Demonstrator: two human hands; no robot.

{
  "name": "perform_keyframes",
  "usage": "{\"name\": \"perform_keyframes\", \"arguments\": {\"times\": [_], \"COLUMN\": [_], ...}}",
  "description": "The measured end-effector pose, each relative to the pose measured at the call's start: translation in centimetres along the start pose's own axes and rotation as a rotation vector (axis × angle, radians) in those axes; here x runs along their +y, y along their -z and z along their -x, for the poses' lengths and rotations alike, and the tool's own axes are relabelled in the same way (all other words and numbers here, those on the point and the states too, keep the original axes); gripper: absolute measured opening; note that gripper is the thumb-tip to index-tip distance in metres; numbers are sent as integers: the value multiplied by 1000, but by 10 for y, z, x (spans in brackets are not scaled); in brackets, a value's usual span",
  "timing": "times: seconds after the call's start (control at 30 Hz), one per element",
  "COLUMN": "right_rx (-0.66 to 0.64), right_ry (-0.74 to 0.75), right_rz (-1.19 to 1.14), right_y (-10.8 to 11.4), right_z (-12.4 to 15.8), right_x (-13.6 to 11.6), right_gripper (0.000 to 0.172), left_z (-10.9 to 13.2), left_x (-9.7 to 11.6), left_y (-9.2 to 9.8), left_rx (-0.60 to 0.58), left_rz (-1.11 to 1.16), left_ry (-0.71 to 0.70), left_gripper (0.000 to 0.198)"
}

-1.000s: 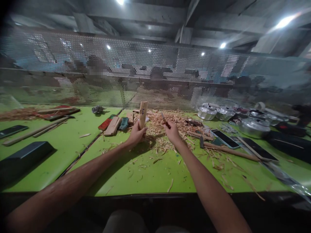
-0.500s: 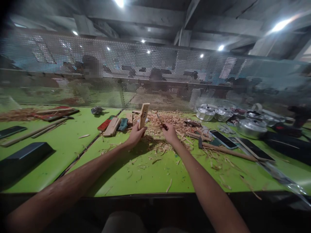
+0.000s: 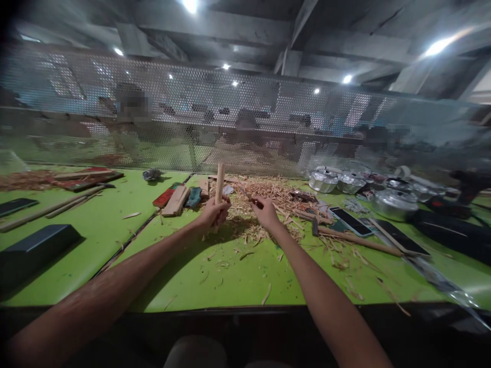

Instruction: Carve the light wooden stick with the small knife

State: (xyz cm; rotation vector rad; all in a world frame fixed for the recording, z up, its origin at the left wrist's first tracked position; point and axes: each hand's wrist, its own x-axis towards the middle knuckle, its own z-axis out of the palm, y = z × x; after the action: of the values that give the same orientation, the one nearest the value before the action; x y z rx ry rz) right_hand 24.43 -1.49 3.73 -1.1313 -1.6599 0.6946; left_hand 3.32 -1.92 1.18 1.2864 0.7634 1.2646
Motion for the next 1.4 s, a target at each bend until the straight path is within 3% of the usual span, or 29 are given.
{"name": "perform_keyframes", "arguments": {"times": [0.23,0.47,0.57,0.7,0.87,0.97,1.07,1.13,1.2,1.27,1.4], "right_rx": [-25,-129,-174,-141,-86,-19,189,240,228,169,9], "right_ry": [96,331,382,365,389,283,19,-23,32,145,414], "right_rz": [27,174,326,573,702,785,852,792,683,583,563], "right_y": [0,-9,-11,-13,-18,1,41,63,69,57,11], "right_z": [7,13,14,18,19,4,-19,-33,-41,-43,-28], "right_x": [-16,-17,-13,-10,-11,-9,-3,0,-1,-3,-6], "right_gripper": [39,32,31,31,32,33,38,42,44,42,36], "left_z": [3,6,7,7,6,11,20,23,22,17,7], "left_x": [3,10,8,9,18,24,30,33,32,29,23], "left_y": [1,-6,-12,-23,-28,-31,-39,-43,-43,-37,-18], "left_rx": [-117,-253,-185,4,65,68,-26,-69,-67,-42,-17], "left_rz": [45,68,-29,-142,-250,-417,-540,-494,-371,-246,-50], "left_ry": [101,217,217,233,267,299,310,295,300,318,399], "left_gripper": [35,31,29,34,31,24,15,15,19,22,26]}}
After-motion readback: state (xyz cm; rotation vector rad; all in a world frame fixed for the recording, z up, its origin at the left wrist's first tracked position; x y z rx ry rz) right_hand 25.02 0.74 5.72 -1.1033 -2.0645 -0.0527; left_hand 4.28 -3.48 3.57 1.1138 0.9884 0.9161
